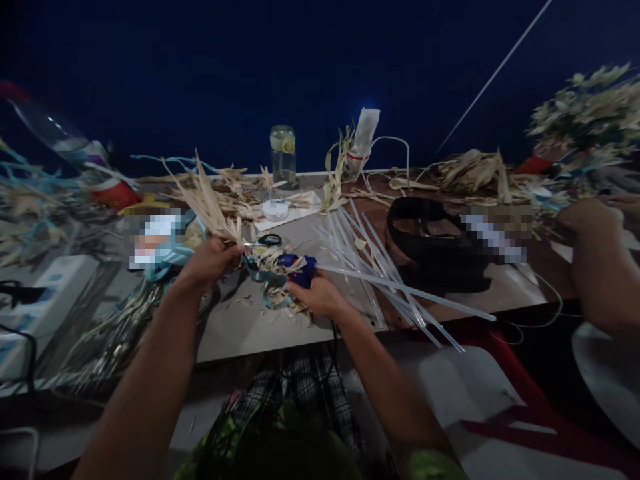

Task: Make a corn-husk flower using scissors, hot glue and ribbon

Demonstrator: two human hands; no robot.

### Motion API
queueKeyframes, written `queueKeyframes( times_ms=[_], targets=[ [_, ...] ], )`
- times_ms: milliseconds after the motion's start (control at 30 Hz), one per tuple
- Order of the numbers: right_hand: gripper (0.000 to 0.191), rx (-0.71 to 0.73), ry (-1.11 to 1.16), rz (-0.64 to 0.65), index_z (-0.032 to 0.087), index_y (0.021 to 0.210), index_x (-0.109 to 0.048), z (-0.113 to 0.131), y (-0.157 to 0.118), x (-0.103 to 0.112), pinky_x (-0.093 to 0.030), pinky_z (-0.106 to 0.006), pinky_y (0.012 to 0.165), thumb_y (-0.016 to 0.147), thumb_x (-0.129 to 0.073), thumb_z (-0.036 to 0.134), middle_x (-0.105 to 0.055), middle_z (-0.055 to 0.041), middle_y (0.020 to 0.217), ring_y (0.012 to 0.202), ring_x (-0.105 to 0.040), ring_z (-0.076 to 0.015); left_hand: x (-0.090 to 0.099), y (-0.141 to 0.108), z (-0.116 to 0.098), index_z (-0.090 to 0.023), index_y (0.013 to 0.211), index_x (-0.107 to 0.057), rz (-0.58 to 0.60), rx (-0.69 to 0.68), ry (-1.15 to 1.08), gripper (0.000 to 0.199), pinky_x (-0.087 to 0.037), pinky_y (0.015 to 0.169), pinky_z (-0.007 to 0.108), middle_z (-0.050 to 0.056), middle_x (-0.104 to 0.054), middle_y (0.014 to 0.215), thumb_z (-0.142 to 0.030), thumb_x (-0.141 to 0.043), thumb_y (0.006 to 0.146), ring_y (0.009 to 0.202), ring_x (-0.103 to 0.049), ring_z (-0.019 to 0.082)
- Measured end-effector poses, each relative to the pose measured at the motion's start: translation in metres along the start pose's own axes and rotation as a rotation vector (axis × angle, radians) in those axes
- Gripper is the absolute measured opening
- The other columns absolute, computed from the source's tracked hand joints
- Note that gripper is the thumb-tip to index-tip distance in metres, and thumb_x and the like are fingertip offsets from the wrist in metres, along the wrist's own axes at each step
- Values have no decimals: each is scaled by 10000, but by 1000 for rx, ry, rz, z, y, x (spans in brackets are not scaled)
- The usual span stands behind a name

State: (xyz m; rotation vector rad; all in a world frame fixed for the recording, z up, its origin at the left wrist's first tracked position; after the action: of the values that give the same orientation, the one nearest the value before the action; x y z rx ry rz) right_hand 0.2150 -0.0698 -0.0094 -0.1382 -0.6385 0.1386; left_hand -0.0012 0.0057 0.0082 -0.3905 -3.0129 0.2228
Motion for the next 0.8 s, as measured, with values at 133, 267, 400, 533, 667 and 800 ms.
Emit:
queueKeyframes(
  times_ms=[133,267,400,533,667,800],
  targets=[
    [260,31,-75,-14,178,859,-675,3,-2,0,-471,-278,757,738,-558,377,-672,-66,872,832,-622,-211,2,2,2,-134,712,-553,-15,-21,18,199,-241,425,201,-47,-448,504,-289,-642,625,426,-322,57],
    [269,40,-62,-38,184,882,-666,3,-1,1,-471,-296,765,729,-570,384,-672,-64,849,831,-615,-216,3,3,2,-127,722,-561,-20,-56,19,219,-253,434,197,-29,-497,561,-307,-639,627,447,-348,55],
    [283,34,-58,-42,171,908,-656,1,1,0,-466,-308,786,736,-558,374,-671,-62,840,840,-608,-214,1,2,2,-136,678,-541,-7,-29,27,202,-207,406,198,-58,-403,481,-312,-632,639,400,-276,43],
    [276,36,-83,-27,168,901,-656,1,1,-1,-465,-295,783,747,-548,370,-673,-63,843,836,-609,-207,-1,2,2,-142,672,-525,0,-40,21,192,-202,397,196,-67,-367,462,-299,-632,643,396,-268,43],
    [271,58,-77,-14,176,866,-667,-1,0,-3,-471,-289,763,747,-549,388,-672,-61,823,833,-617,-214,2,3,4,-136,738,-553,-29,-87,26,211,-258,425,193,-42,-461,535,-304,-639,643,443,-344,55],
    [283,31,-78,-28,168,876,-663,-3,0,-3,-461,-311,811,740,-555,391,-672,-74,835,864,-617,-223,3,3,5,-136,751,-561,-31,-67,14,221,-258,429,196,-43,-462,536,-318,-637,651,439,-340,53]
  ],
)
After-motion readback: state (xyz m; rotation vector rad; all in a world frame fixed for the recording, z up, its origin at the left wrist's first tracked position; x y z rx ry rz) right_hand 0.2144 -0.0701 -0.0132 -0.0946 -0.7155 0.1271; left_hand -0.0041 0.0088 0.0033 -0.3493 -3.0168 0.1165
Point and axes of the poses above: each hand's wrist, its own y-axis towards the middle knuckle, its own x-axis out of the back of the hand, z = x × y, the point moved 1 cm from there along y, towards the middle knuckle
